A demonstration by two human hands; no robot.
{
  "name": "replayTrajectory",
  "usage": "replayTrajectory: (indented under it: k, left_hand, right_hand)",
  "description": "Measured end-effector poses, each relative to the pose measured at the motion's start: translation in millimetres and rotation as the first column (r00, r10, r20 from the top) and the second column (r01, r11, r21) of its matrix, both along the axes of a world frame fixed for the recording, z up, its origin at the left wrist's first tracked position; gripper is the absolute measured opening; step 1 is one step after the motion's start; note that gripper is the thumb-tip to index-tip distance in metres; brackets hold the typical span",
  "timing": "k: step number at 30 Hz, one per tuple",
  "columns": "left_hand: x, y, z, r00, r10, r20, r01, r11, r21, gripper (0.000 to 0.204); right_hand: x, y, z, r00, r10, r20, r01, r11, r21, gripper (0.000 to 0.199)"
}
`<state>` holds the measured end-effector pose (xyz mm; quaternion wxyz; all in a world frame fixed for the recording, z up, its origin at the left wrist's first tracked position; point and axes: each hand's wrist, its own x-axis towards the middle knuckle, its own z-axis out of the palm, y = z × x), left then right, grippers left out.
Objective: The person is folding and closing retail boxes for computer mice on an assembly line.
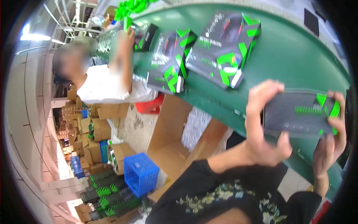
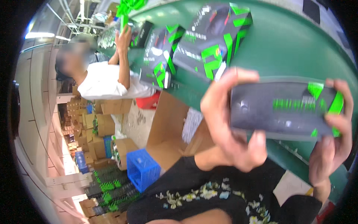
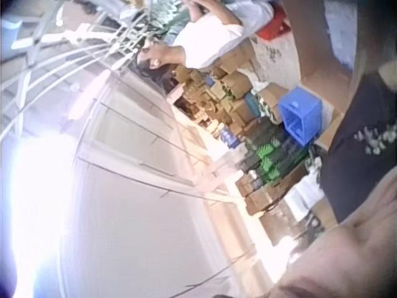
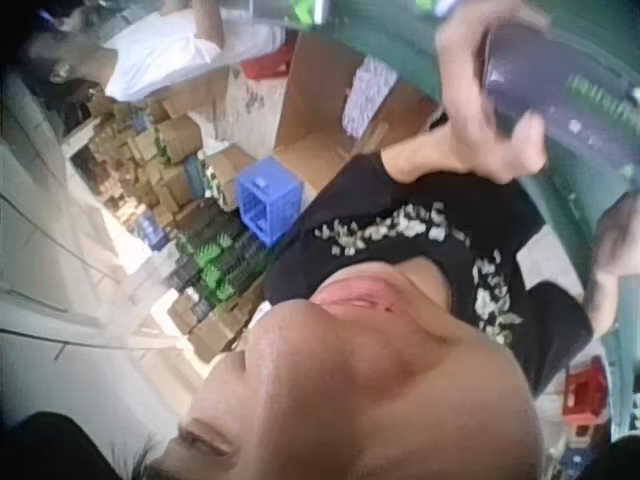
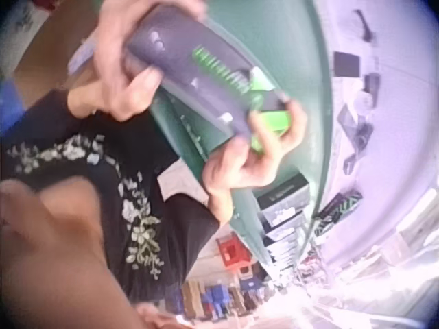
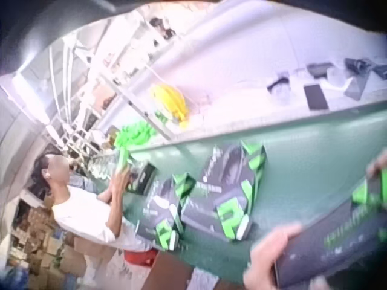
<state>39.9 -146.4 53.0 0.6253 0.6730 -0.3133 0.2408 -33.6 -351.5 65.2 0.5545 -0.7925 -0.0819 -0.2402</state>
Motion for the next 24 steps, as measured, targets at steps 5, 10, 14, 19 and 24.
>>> replayTrajectory:
  k: [5,10,14,19,24]
  left_hand:
    - [7,-5,-14,0.973,-0.222,-0.067,0.211,0.967,-0.141,0.071]
    - [10,1,-14,0.832,-0.517,-0.201,0.427,0.829,-0.361,0.06]
    - [13,0,-16,0.776,-0.581,-0.246,0.478,0.796,-0.372,0.05]
    - [19,1,-16,0.8,-0.559,-0.217,0.475,0.812,-0.341,0.043]
    - [27,-12,-23,0.895,-0.434,-0.108,0.396,0.881,-0.26,0.038]
  right_hand:
    - [-2,-16,-7,0.996,0.086,-0.04,-0.082,0.993,0.08,0.03]
    - [-15,-29,-17,0.988,0.152,-0.031,-0.146,0.977,0.155,0.037]
    - [-20,-41,-27,0.993,0.099,-0.066,-0.082,0.97,0.228,0.052]
    - [-14,-25,-21,0.991,-0.057,-0.122,0.108,0.878,0.466,0.071]
    - [0,-23,-20,0.982,-0.109,-0.156,0.149,0.95,0.274,0.078]
